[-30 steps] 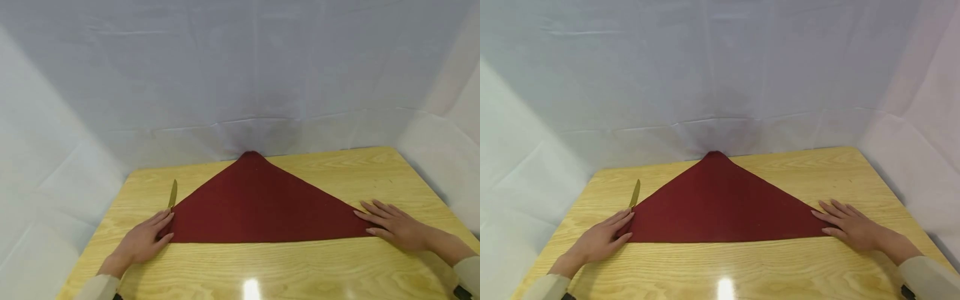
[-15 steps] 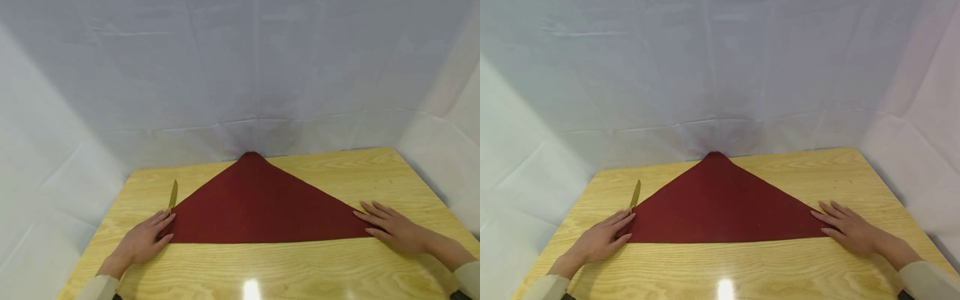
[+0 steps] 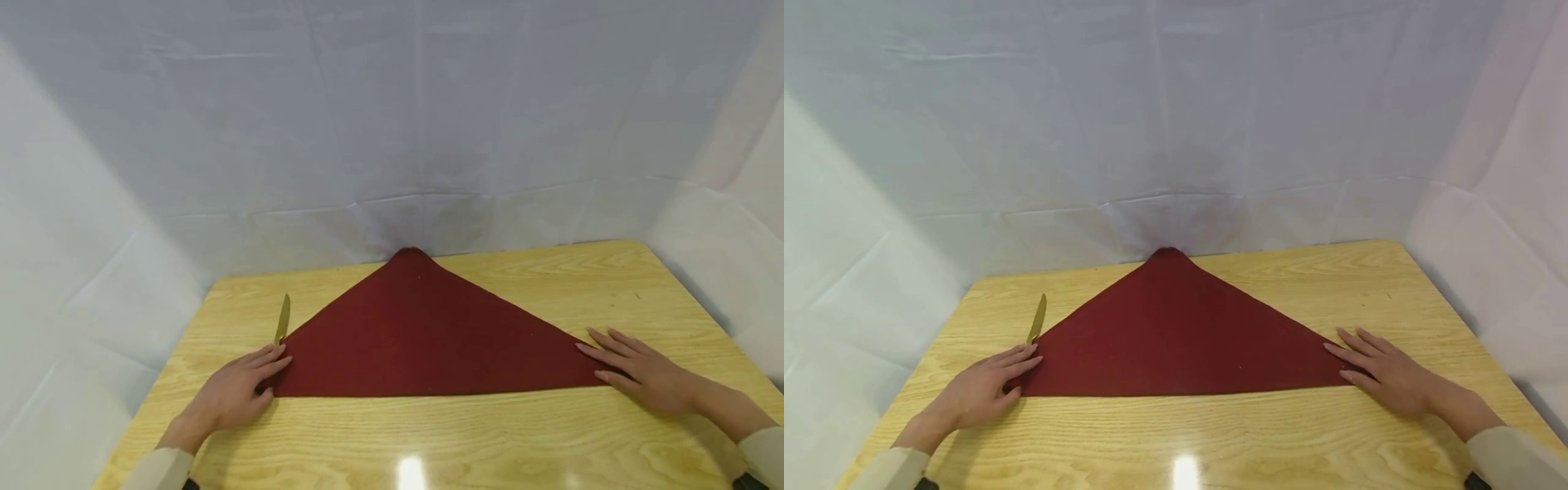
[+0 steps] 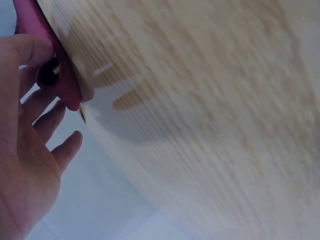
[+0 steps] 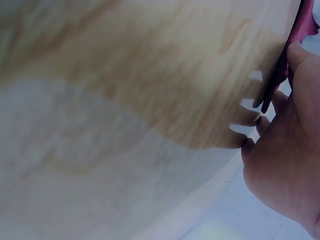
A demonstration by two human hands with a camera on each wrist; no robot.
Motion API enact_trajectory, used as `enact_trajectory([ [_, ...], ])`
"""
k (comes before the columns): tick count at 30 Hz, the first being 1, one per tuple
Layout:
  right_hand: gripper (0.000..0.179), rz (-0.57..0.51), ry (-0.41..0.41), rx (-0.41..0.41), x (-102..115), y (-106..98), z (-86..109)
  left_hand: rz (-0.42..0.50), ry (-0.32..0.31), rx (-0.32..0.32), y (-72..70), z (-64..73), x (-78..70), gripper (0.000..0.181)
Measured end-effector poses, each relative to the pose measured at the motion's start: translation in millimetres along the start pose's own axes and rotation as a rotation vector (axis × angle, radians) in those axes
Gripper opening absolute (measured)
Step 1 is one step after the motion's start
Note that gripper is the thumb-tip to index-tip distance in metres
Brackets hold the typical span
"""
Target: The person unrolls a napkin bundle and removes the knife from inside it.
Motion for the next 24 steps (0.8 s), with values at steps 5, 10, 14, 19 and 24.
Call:
enact_trajectory([
  [5, 0.047, 0.042, -0.190, -0.048, -1.4, 1.8, -0.4, -0.012, 0.024, 0.002, 0.1, -2.3, -1.0, 0.045],
  [10, 0.042, 0.069, -0.262, -0.050, -4.2, 2.7, -0.7, -0.018, 0.021, 0.003, 0.3, -4.0, 0.2, 0.042],
  [14, 0.045, 0.075, -0.292, -0.056, -3.5, 2.2, -1.4, -0.029, 0.017, 0.000, -0.1, -4.1, 1.8, 0.041],
  [19, 0.045, 0.077, -0.358, -0.085, -4.2, 3.1, -2.0, -0.027, 0.007, 0.029, -2.1, -3.2, 2.6, 0.043],
  [24, 0.041, 0.087, -0.482, -0.127, -6.7, 5.2, -2.6, -0.029, 0.005, 0.050, -4.7, -3.0, 2.2, 0.045],
])
Point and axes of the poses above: each hand's wrist, its own z-axis away from the middle knuckle, its own y-axis out of the palm, x = y × z, the point moved 3 cm from there along -z, towards the middle knuckle, and after that the axes turned 12 degrees about -z, right-handed, at the moved point
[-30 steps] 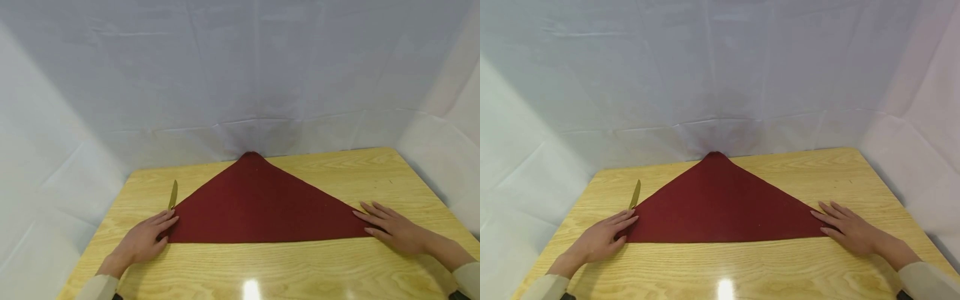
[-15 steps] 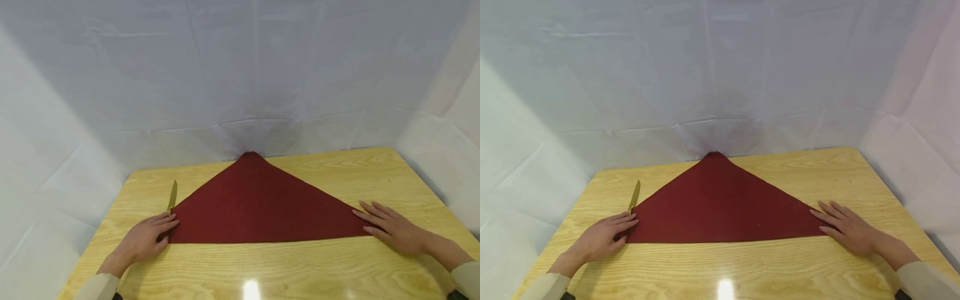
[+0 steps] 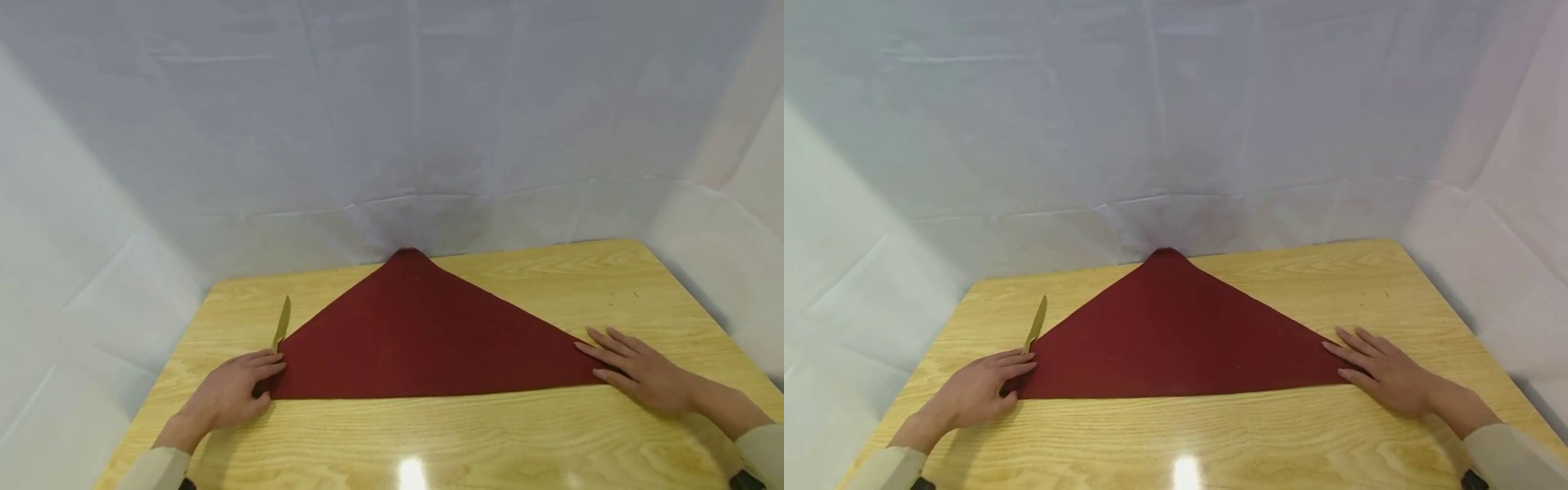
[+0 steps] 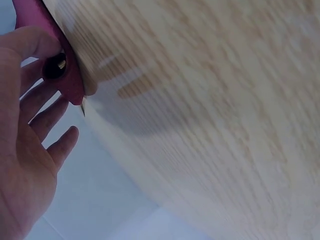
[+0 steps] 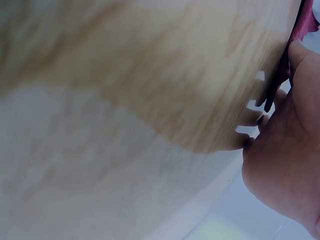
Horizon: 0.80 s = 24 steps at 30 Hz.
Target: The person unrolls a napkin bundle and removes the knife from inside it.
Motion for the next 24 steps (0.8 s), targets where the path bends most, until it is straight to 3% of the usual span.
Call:
enact_trajectory([
  [4, 0.042, -0.001, 0.020, 0.008, -0.5, 0.0, 0.3, -0.015, -0.001, 0.007, -0.5, -0.4, 1.7, 0.045],
  [13, 0.040, -0.054, 0.249, 0.066, 2.5, -3.0, 2.2, -0.036, -0.001, -0.023, -2.5, 2.9, 5.7, 0.043],
  [16, 0.048, -0.062, 0.307, 0.069, 3.2, -3.3, 2.4, -0.037, -0.011, -0.021, -2.8, 5.6, 7.1, 0.043],
  [20, 0.054, -0.063, 0.342, 0.077, 2.5, -2.6, 4.5, -0.034, -0.029, -0.023, -4.0, 9.7, 10.2, 0.043],
  [24, 0.048, -0.059, 0.303, 0.080, 1.1, -2.4, 5.7, -0.015, -0.039, -0.027, -4.6, 14.0, 13.2, 0.043],
])
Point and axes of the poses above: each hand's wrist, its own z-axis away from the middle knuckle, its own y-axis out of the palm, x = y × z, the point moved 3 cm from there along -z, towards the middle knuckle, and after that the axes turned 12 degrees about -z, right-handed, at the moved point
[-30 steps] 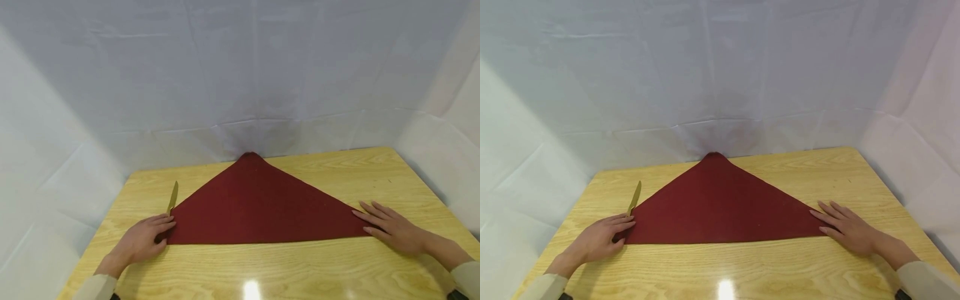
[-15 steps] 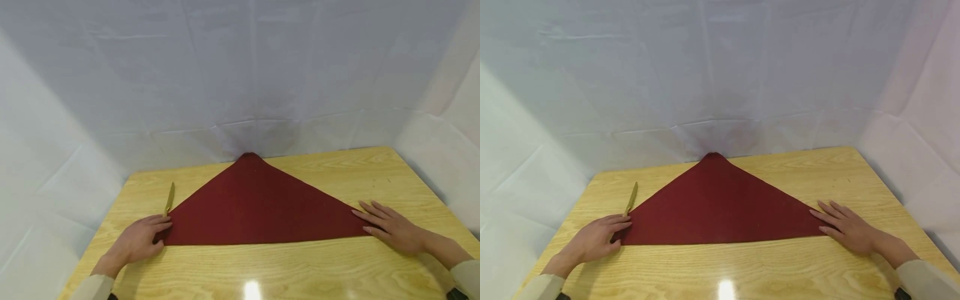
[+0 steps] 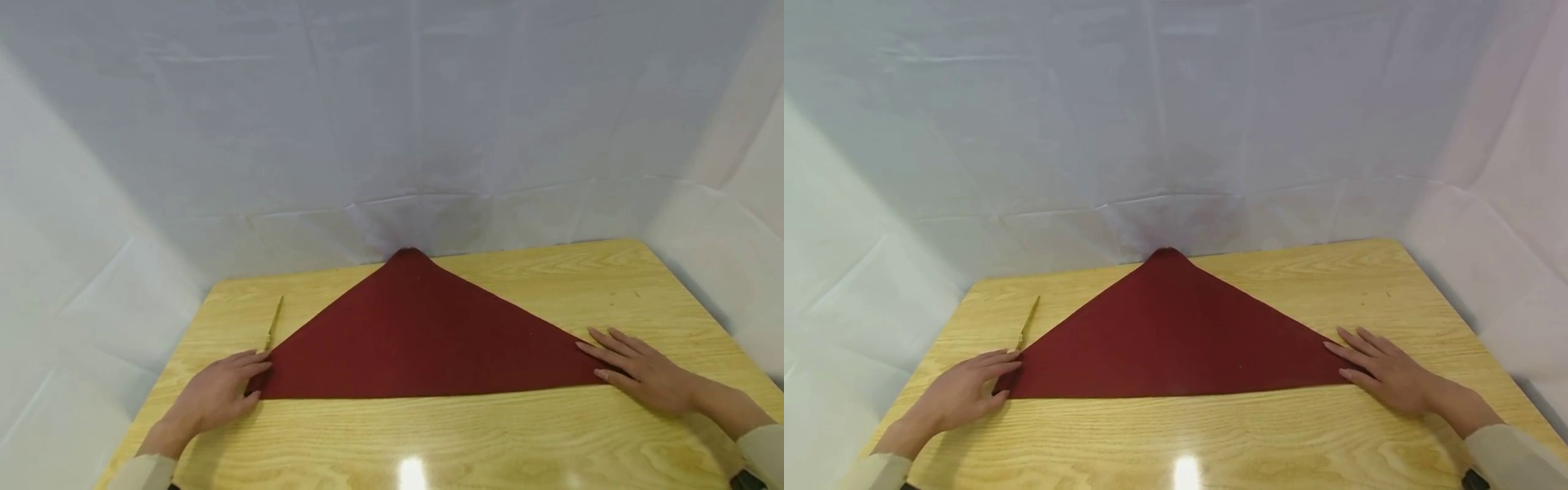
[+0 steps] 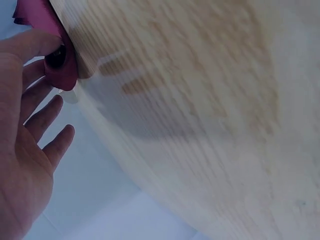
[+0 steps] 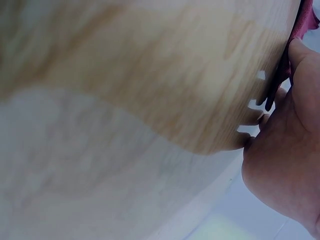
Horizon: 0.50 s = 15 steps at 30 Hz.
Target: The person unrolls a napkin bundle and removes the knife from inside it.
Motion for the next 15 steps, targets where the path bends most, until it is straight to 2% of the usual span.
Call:
enact_trajectory([
  [3, 0.042, 0.009, -0.061, -0.001, 0.2, -0.3, -0.8, 0.014, -0.009, -0.002, 1.3, 4.1, 3.3, 0.042],
  [6, 0.042, 0.006, -0.077, -0.002, -0.3, -0.2, -0.6, 0.033, -0.027, -0.002, 3.7, 9.1, 7.2, 0.042],
  [15, 0.045, 0.003, -0.034, -0.004, -0.1, 0.0, 0.1, 0.072, -0.059, -0.009, 7.3, 14.8, 13.2, 0.038],
])
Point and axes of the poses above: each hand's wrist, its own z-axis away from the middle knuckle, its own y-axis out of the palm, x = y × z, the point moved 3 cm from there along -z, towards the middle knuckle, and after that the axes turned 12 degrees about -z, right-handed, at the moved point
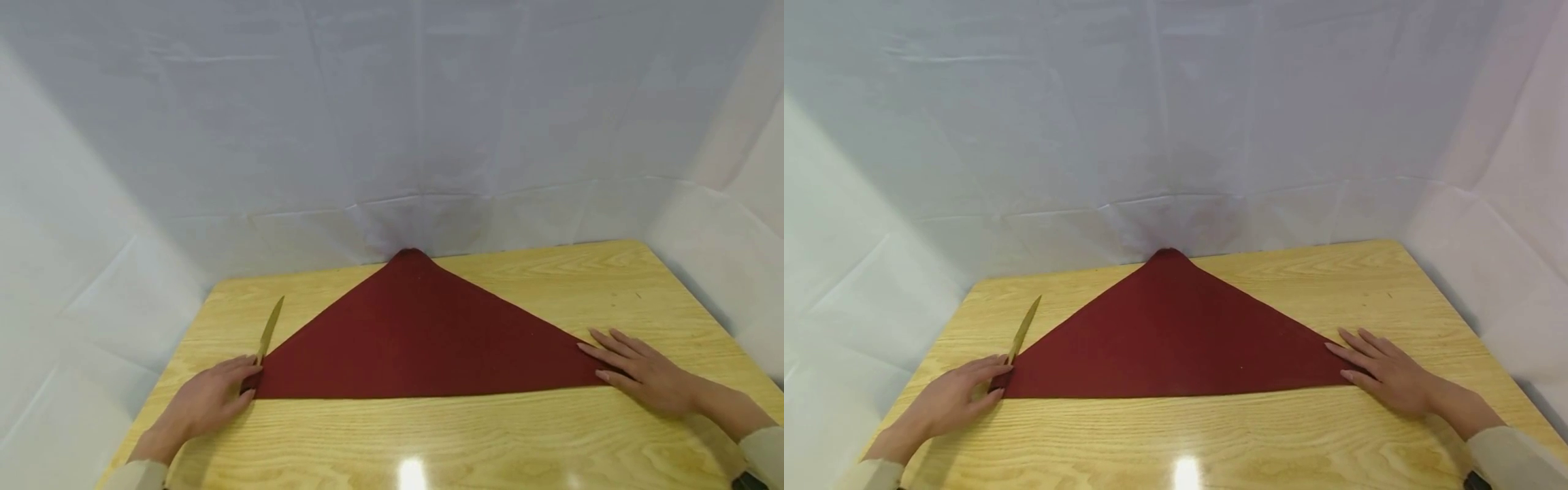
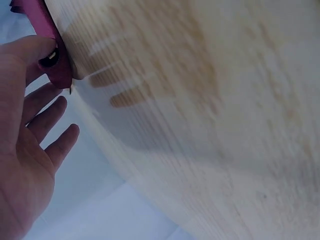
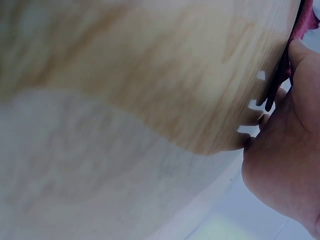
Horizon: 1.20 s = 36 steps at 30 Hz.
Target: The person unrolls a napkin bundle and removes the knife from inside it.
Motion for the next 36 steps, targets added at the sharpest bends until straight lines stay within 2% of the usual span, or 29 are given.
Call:
enact_trajectory([
  [5, 0.042, 0.011, -0.035, 0.012, -0.9, 0.5, -0.2, 0.016, -0.016, -0.004, -3.6, -1.4, -0.6, 0.036],
  [8, 0.045, 0.026, -0.085, 0.007, 0.4, -0.2, -1.9, 0.031, -0.031, -0.009, -5.3, -1.8, -0.6, 0.033],
  [18, 0.042, 0.008, -0.039, 0.000, -0.3, -0.5, -1.0, 0.071, -0.073, -0.034, -4.4, -4.4, 1.8, 0.023],
  [21, 0.042, 0.012, -0.044, -0.005, -0.8, 0.4, -0.9, 0.088, -0.080, -0.022, -5.2, -4.7, 2.3, 0.020],
  [30, 0.056, -0.005, 0.110, 0.017, 0.8, -0.1, 0.6, 0.095, -0.076, 0.026, -10.0, -7.8, 3.9, 0.022],
  [36, 0.054, 0.001, 0.084, 0.003, 2.9, -1.4, -0.9, 0.101, -0.066, 0.079, -10.8, -13.5, 3.8, 0.014],
])
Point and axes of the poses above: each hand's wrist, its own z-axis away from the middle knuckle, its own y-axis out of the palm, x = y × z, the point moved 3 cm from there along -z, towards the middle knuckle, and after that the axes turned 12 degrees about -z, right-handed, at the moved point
